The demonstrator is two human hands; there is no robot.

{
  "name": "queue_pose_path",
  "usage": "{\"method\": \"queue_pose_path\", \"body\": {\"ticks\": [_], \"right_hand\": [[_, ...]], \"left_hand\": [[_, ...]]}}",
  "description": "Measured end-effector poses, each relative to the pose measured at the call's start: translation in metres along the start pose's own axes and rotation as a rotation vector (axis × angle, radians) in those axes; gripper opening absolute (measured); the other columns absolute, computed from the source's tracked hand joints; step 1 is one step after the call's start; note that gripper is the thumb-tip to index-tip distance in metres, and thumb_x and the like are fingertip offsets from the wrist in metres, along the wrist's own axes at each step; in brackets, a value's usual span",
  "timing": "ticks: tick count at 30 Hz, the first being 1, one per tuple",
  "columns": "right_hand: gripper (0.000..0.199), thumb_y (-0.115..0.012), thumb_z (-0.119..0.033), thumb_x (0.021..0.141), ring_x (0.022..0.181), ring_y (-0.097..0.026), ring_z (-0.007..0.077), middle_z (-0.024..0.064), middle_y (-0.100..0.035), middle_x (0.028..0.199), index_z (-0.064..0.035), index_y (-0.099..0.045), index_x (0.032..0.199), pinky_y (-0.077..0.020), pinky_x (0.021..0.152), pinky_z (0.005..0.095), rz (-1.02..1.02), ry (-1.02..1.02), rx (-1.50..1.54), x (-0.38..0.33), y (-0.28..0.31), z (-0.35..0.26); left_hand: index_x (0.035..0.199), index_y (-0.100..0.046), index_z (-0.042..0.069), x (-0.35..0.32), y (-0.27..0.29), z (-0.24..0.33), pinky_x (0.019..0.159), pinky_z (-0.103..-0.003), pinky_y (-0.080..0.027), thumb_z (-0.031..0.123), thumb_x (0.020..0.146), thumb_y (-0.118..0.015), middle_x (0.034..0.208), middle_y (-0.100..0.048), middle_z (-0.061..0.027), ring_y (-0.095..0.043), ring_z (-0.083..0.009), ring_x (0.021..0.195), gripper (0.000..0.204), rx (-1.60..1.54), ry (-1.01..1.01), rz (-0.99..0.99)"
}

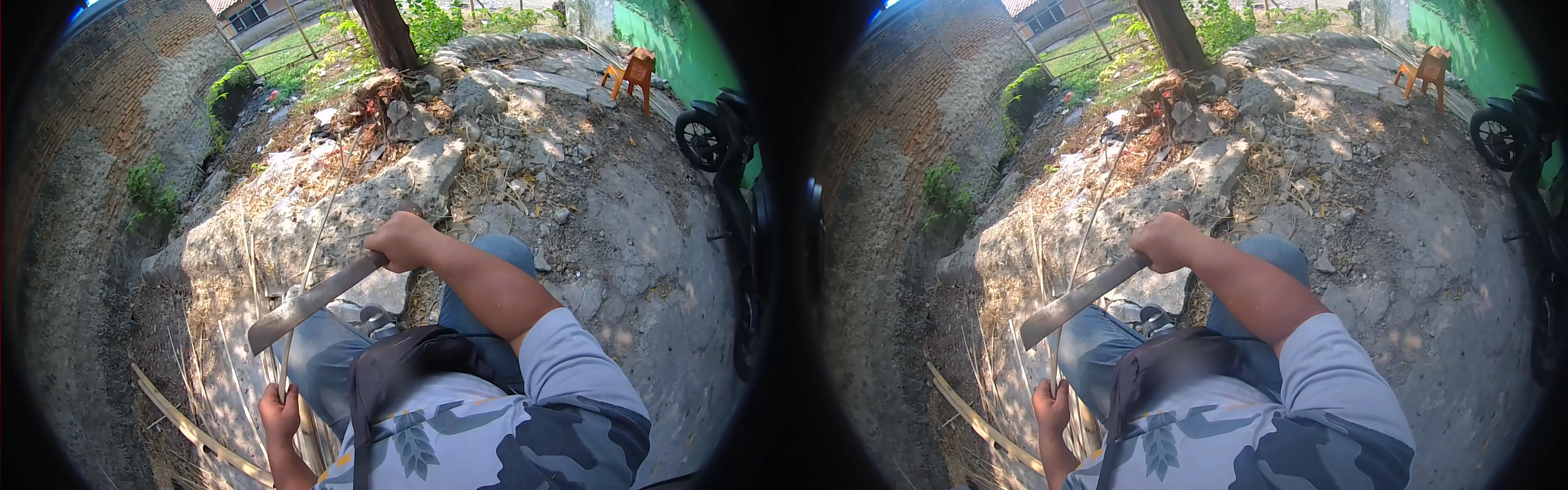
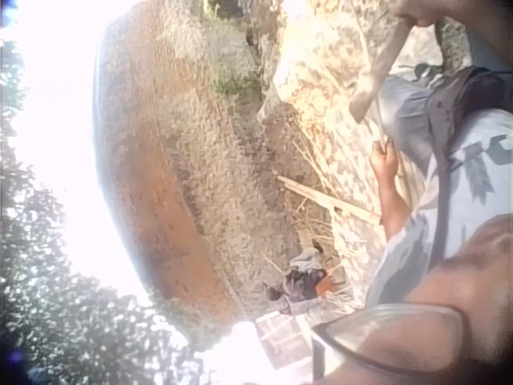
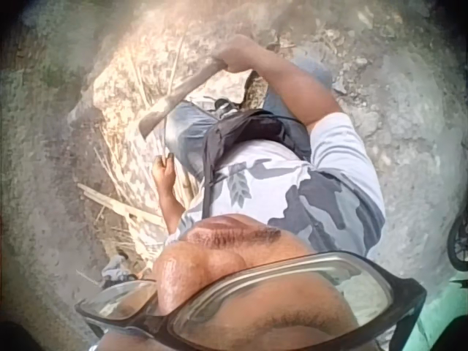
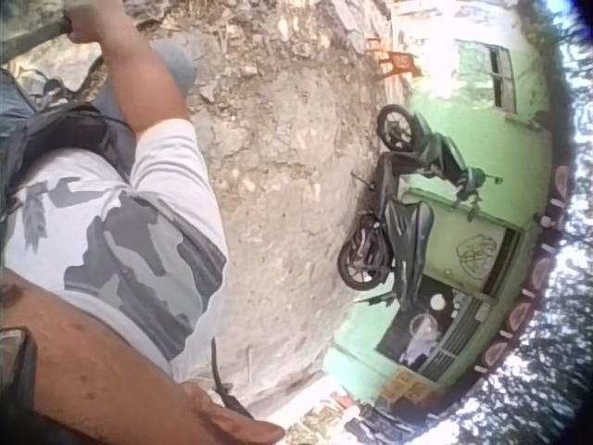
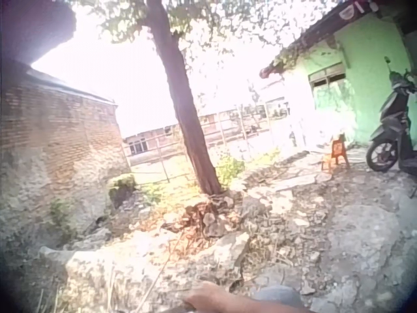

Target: The person shaves a bamboo strip using a machete, puts it down among the other strips, and picks up another bamboo strip to shave it with the machete.

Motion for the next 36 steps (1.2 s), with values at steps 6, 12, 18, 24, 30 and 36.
{"method": "queue_pose_path", "body": {"ticks": [6,12,18,24,30,36], "right_hand": [[0.02,-0.075,-0.024,0.075,0.087,-0.072,0.0321,0.0087,-0.072,0.083,-0.016,-0.07,0.092,-0.0563,0.078,0.0475,0.171,-0.371,0.114,-0.015,0.022,0.061],[0.022,-0.073,-0.026,0.077,0.092,-0.071,0.0351,0.0134,-0.073,0.093,-0.0139,-0.071,0.095,-0.0569,0.081,0.0471,0.214,-0.537,0.243,-0.024,0.022,0.085],[0.019,-0.071,-0.022,0.076,0.09,-0.071,0.0341,0.0128,-0.073,0.089,-0.0124,-0.07,0.092,-0.0567,0.081,0.0469,0.022,-0.382,0.166,-0.01,0.018,0.035],[0.019,-0.074,-0.02,0.071,0.085,-0.072,0.0289,0.0058,-0.072,0.083,-0.017,-0.07,0.09,-0.0557,0.075,0.045,-0.025,-0.036,-0.037,-0.002,0.012,0.004],[0.02,-0.072,-0.024,0.077,0.092,-0.071,0.0333,0.0112,-0.073,0.091,-0.0146,-0.07,0.094,-0.0563,0.081,0.0466,0.146,-0.594,0.247,-0.022,0.027,0.086],[0.022,-0.07,-0.026,0.08,0.095,-0.071,0.0346,0.0133,-0.073,0.095,-0.015,-0.071,0.099,-0.0566,0.083,0.0479,0.086,-0.567,0.259,-0.023,0.024,0.07]], "left_hand": [[0.079,-0.058,0.002,-0.016,0.028,-0.029,0.054,-0.029,-0.038,0.015,0.089,-0.078,0.063,-0.052,0.0016,-0.043,-0.007,0.06,0.026,0.045,0.086,-0.077],[0.073,-0.046,0.004,-0.02,0.022,-0.015,0.051,-0.032,-0.035,0.02,0.086,-0.08,0.061,-0.047,0.0017,-0.04,-0.0089,0.059,0.039,0.147,0.035,-0.092],[0.07,-0.041,0.007,-0.014,0.001,-0.023,0.051,-0.03,-0.031,0.019,0.089,-0.081,0.061,-0.041,0.0025,-0.036,-0.0079,0.06,0.045,0.001,-0.042,-0.122],[0.072,-0.048,0.005,-0.012,0.003,-0.015,0.051,-0.03,-0.033,0.019,0.088,-0.081,0.06,-0.044,0.0029,-0.037,-0.0074,0.059,0.039,0.006,-0.002,-0.105],[0.07,-0.051,0.004,-0.03,0.028,-0.025,0.05,-0.031,-0.034,0.018,0.086,-0.081,0.059,-0.049,0.0015,-0.04,-0.0083,0.056,0.036,0.14,0.061,-0.066],[0.068,-0.045,0.005,-0.023,0.016,-0.047,0.051,-0.034,-0.035,0.021,0.087,-0.081,0.058,-0.044,-0.0005,-0.038,-0.0101,0.057,0.044,0.128,0.07,-0.086]]}}
Point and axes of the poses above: each hand's wrist, its own x-axis towards the middle knuckle, its own y-axis out of the back of the hand, z = x × y, the point moved 6 cm from there along x, towards the middle knuckle
